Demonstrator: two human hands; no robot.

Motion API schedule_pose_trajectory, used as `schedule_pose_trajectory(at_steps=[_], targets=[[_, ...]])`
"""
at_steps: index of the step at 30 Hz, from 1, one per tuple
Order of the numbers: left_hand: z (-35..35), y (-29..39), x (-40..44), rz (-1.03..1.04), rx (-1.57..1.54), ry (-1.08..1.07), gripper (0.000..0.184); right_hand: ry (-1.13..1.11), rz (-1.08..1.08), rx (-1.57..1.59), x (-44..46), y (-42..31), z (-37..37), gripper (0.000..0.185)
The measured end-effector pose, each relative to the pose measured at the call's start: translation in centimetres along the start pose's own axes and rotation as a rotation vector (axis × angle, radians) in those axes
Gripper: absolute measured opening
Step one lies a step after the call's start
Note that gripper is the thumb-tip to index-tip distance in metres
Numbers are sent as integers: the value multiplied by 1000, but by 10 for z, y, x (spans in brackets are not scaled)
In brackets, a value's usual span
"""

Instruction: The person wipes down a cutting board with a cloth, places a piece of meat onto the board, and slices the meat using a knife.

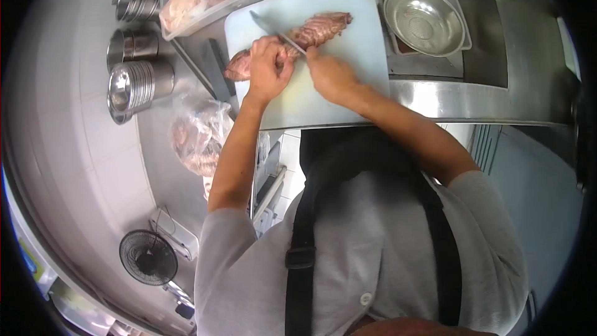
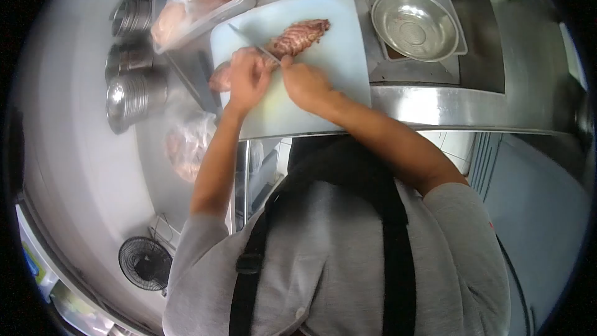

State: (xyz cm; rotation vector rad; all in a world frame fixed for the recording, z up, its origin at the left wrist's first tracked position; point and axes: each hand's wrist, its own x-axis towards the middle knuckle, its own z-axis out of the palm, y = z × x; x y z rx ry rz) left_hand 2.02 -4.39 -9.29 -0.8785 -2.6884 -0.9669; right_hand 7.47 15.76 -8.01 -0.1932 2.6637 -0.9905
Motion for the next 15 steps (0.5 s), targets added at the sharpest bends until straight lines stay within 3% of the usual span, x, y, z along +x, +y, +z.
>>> schedule_pose_trajectory(at_steps=[3, 7, 8, 11, 14, 15], targets=[[-5, -1, 2, 39, -50, -28, 16, -9, 1, -6, -6, -9, -6, 20], [-41, 24, 34, -148, -150, 136, 13, 59, -13, -26, -14, -13, 14, 20], [-49, 28, 56, -22, -17, 143, 16, 58, -29, -30, -17, -15, 16, 20], [-60, 31, 107, 31, 263, -447, 21, 95, -79, -34, -17, -16, 23, 19], [-43, 41, 139, -90, 568, -932, 29, 104, -97, -40, -18, -16, 21, 18], [-37, 43, 145, -75, 602, -943, 30, 97, -99, -42, -18, -15, 20, 18]])
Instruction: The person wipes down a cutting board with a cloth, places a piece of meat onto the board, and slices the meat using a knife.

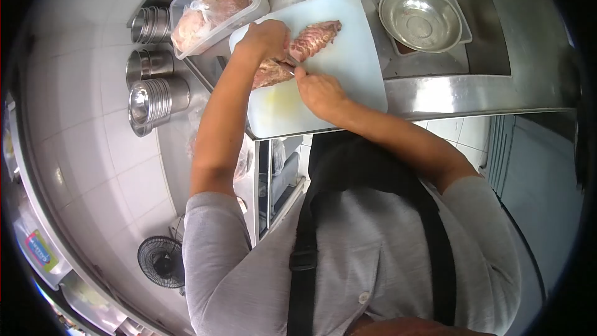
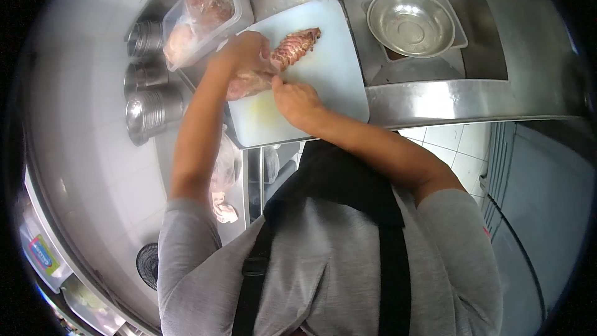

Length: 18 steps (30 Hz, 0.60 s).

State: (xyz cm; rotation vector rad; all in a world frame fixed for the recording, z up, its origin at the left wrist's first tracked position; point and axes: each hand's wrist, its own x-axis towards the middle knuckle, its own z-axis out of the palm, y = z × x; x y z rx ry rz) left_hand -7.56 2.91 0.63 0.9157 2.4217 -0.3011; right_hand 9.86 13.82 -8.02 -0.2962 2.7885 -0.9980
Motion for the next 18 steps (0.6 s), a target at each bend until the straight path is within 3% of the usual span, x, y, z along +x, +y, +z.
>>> schedule_pose_trajectory(at_steps=[2, 5, 8, 11, 14, 18], targets=[[-4, 5, 11, 3, 74, -20, 34, 1, 27, 17, 2, 2, 2, 21], [31, -14, 26, 150, 84, 308, 30, -21, 72, 43, 3, 9, -4, 22], [36, -19, -2, 50, -396, 654, 26, -97, 82, 106, 1, 19, -30, 22], [54, -19, -60, 92, -457, 765, 26, -105, 67, 139, -5, 26, -41, 22], [89, -1, -91, 173, -376, 733, 31, -140, 74, 143, -3, 24, -49, 24], [129, 5, -76, 14, -557, 755, 34, -135, 49, 118, -2, 21, -46, 25]])
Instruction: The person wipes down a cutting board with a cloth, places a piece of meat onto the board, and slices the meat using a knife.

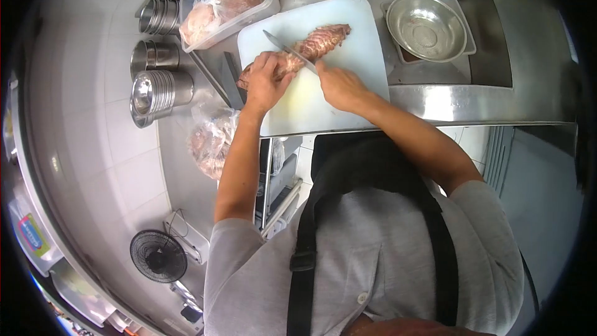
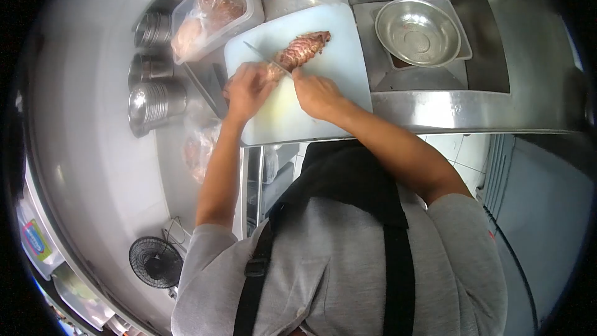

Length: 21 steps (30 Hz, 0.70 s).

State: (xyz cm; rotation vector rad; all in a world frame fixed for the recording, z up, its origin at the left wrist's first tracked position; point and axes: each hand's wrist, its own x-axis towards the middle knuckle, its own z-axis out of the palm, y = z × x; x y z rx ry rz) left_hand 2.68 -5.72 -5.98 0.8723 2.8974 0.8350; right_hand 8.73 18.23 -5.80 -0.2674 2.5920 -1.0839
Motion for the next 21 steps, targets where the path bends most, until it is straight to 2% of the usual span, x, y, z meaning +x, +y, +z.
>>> schedule_pose_trajectory(at_steps=[2, 5, 12, 21], targets=[[3, 7, 1, -56, -4, 16, 33, -23, -3, -31, -3, -3, -9, 26], [-2, 7, 4, 118, 86, 72, 27, -49, -2, -38, -8, -5, -22, 30], [13, -9, 5, 151, -12, 106, 25, -67, 33, -28, -27, -23, -52, 45], [21, -18, 6, 178, -3, 123, 25, -93, 11, -94, -26, -18, -49, 39]])
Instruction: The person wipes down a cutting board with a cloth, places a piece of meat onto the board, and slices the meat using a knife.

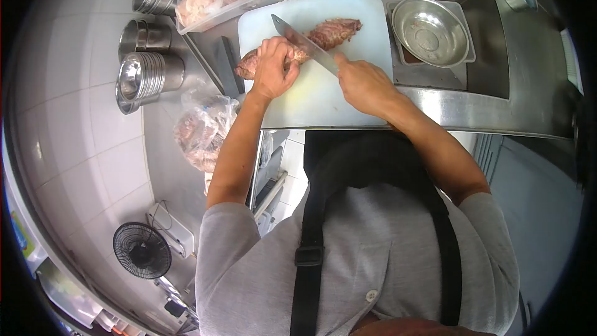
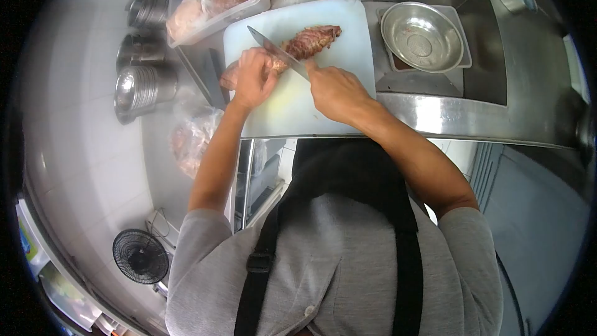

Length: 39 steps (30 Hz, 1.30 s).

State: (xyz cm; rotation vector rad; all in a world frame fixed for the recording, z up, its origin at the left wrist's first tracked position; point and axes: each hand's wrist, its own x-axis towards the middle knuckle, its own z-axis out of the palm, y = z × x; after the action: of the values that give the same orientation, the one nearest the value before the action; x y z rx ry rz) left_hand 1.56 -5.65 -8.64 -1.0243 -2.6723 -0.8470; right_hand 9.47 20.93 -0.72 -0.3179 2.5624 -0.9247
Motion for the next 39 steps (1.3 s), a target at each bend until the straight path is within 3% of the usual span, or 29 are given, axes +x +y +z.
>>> schedule_pose_trajectory(at_steps=[9, 15, 18, 21, 24, 27, 28, 31, 32, 35, 38, 39], targets=[[7, -3, -1, -34, 21, 3, 22, 47, -32, 61, 14, 8, 16, 23], [8, -1, -3, -23, 10, 63, 21, 3, -7, 83, 43, 9, 25, 22], [8, -5, -2, -21, -14, 45, 21, -28, -15, 59, 16, 10, 6, 20], [13, -1, -9, -21, -27, 35, 20, 116, -93, 65, 40, 23, 49, 19], [9, -6, -2, 8, -18, 21, 20, 80, 54, 58, 53, 6, 64, 20], [-3, -2, -2, 12, -79, -46, 18, 110, 70, 16, 43, 0, 75, 23], [-8, -2, 2, 17, -158, 0, 17, 106, 69, 4, 40, -2, 77, 22], [-31, 16, 23, -245, -232, 203, 19, 99, 53, 2, 32, -8, 85, 20], [-49, 26, 51, -79, -24, 181, 19, 107, 37, 15, 31, -8, 87, 20], [-61, 26, 102, -124, 50, -399, 19, 141, -7, 15, 34, -4, 93, 20], [-43, 32, 138, -230, 379, -865, 26, 138, -6, -2, 33, -7, 89, 21], [-35, 31, 145, -188, 404, -875, 27, 128, 3, -8, 32, -7, 87, 21]])
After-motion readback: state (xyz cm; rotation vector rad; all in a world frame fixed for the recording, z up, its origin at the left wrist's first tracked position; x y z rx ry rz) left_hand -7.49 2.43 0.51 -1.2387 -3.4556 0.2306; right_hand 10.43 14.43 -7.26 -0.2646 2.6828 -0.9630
